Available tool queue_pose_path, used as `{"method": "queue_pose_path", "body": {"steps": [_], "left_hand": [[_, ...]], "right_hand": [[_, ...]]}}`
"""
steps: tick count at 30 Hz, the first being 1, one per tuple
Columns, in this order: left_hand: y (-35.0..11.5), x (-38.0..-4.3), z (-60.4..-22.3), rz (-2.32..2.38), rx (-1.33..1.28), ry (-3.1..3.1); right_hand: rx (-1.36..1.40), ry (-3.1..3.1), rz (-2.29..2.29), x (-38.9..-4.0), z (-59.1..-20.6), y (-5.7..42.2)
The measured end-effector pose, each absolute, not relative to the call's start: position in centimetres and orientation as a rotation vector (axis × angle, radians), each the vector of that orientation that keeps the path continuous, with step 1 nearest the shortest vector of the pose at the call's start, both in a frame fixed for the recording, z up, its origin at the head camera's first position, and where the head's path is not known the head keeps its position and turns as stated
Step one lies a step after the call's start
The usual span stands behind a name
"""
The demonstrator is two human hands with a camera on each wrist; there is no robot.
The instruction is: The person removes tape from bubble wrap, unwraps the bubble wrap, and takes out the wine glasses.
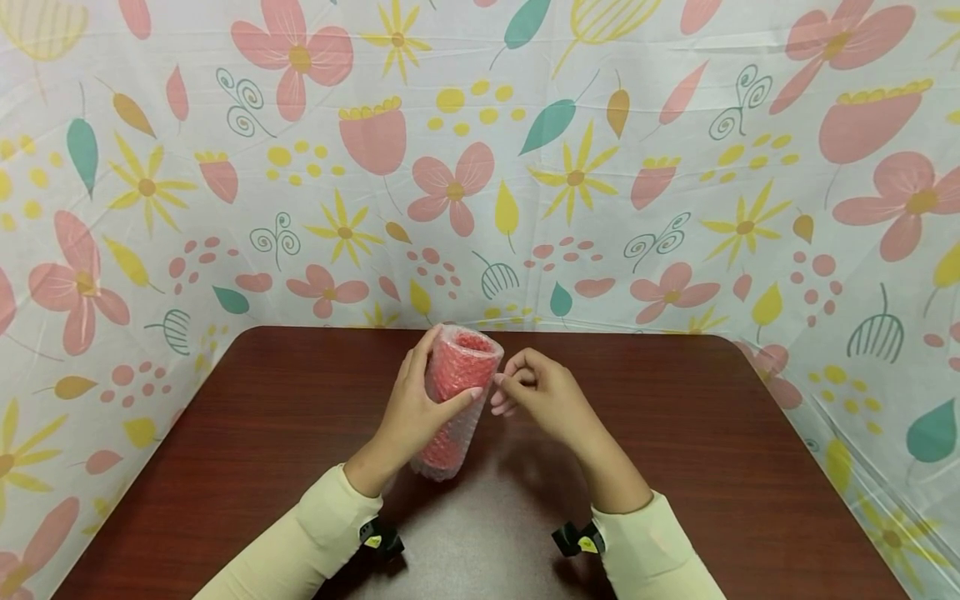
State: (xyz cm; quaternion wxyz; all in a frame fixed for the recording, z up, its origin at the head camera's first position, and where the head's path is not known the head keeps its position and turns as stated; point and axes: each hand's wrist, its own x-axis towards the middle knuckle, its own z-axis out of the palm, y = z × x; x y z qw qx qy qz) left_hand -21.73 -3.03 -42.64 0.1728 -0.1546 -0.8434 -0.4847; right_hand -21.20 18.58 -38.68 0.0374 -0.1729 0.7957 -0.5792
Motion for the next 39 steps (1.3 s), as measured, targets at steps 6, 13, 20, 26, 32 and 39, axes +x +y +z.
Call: {"method": "queue_pose_path", "body": {"steps": [6, 13, 20, 26, 32, 39], "left_hand": [[-2.94, -21.66, -42.86, -1.466, -0.443, -2.412], [-2.97, -21.8, -43.0, -1.467, -0.494, -2.443], [-3.07, -21.95, -42.93, -1.511, -0.501, -2.385], [-3.06, -21.95, -42.75, -1.541, -0.473, -2.36], [-3.04, -21.73, -42.52, -1.507, -0.438, -2.413], [-2.99, -21.48, -42.38, -1.496, -0.427, -2.409]], "right_hand": [[-0.545, 2.495, -1.76, -21.25, -38.99, 18.23], [-0.538, 2.574, -1.696, -21.26, -39.06, 18.17], [-0.495, 2.553, -1.708, -21.32, -39.09, 18.44], [-0.431, 2.584, -1.659, -21.36, -39.1, 18.57], [-0.419, 2.588, -1.633, -21.29, -38.96, 18.61], [-0.441, 2.551, -1.689, -21.32, -38.9, 18.58]]}}
